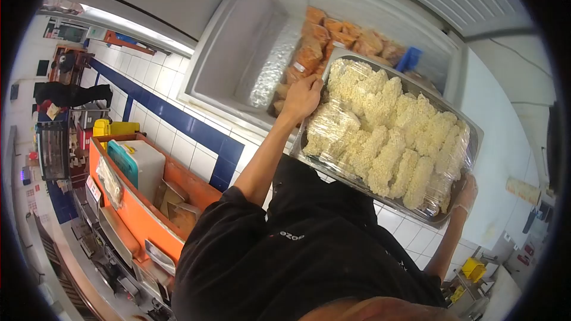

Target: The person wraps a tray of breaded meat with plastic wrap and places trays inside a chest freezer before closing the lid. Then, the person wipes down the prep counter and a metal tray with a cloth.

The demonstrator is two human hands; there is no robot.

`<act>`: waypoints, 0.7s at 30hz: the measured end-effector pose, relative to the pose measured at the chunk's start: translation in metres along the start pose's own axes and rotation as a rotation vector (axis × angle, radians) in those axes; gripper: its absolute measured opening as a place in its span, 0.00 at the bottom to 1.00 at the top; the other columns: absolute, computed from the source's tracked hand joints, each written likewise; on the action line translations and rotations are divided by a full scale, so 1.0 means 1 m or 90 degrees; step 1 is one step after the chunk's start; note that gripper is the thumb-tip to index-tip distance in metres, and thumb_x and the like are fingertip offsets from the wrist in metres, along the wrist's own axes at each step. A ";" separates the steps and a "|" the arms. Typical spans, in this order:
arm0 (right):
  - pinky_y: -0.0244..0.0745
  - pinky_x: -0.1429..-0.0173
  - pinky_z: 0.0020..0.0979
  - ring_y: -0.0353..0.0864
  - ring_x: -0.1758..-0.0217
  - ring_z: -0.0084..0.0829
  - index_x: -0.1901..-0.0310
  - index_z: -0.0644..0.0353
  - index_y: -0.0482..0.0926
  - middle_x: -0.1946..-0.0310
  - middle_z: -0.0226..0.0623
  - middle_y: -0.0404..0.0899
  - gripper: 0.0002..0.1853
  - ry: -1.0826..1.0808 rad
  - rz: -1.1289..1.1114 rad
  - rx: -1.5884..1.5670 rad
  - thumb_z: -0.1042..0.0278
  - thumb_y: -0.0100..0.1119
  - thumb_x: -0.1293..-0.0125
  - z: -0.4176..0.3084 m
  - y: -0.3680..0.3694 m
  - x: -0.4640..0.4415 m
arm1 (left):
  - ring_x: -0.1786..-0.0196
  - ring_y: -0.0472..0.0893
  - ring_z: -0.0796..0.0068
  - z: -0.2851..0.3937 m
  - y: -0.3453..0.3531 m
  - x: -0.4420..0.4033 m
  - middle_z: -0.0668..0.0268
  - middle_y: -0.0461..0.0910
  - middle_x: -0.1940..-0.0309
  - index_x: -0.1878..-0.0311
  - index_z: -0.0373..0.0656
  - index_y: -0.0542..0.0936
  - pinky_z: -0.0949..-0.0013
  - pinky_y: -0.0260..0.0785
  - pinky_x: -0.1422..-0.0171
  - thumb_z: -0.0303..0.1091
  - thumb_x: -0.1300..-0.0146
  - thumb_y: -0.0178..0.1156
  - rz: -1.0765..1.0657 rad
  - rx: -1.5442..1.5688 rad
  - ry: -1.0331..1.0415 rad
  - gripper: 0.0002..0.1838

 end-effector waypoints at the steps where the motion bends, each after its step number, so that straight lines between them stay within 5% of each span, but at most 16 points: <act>1: 0.75 0.57 0.28 0.79 0.61 0.22 0.52 0.57 0.85 0.62 0.26 0.83 0.16 0.000 0.001 0.008 0.53 0.59 0.27 -0.005 0.000 0.004 | 0.46 0.82 0.33 0.005 0.000 0.007 0.37 0.85 0.56 0.51 0.35 0.85 0.44 0.72 0.38 0.48 0.24 0.50 -0.012 -0.020 0.007 0.24; 8: 0.71 0.55 0.29 0.74 0.63 0.25 0.55 0.63 0.83 0.65 0.29 0.78 0.20 -0.099 -0.040 0.144 0.50 0.58 0.28 -0.003 0.012 -0.035 | 0.47 0.82 0.30 0.016 -0.009 0.035 0.37 0.85 0.56 0.50 0.38 0.85 0.44 0.73 0.42 0.54 0.21 0.47 -0.022 -0.043 -0.044 0.28; 13: 0.69 0.58 0.31 0.70 0.66 0.26 0.61 0.64 0.80 0.69 0.30 0.76 0.19 -0.153 0.006 0.172 0.52 0.58 0.29 -0.001 0.025 -0.050 | 0.47 0.81 0.29 -0.037 0.036 0.047 0.36 0.84 0.54 0.52 0.35 0.86 0.43 0.72 0.41 0.60 0.21 0.44 0.011 -0.083 -0.101 0.34; 18: 0.64 0.63 0.35 0.64 0.70 0.28 0.63 0.67 0.81 0.75 0.34 0.70 0.18 -0.292 -0.086 0.304 0.55 0.59 0.29 0.016 0.039 -0.079 | 0.41 0.81 0.32 -0.093 0.071 0.058 0.37 0.85 0.50 0.44 0.36 0.86 0.45 0.71 0.35 0.63 0.22 0.42 0.080 -0.076 -0.214 0.38; 21: 0.70 0.61 0.39 0.73 0.70 0.34 0.57 0.67 0.83 0.73 0.43 0.76 0.19 -0.299 -0.084 0.321 0.54 0.59 0.29 0.017 0.057 -0.082 | 0.38 0.81 0.33 -0.115 0.084 0.077 0.38 0.85 0.46 0.40 0.37 0.85 0.45 0.70 0.32 0.64 0.22 0.41 0.080 -0.063 -0.301 0.39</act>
Point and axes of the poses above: each hand's wrist, its own x-axis away from the middle knuckle, its own y-axis out of the palm, z = x × y, the point moved 4 cm from there along -x, towards the middle knuckle
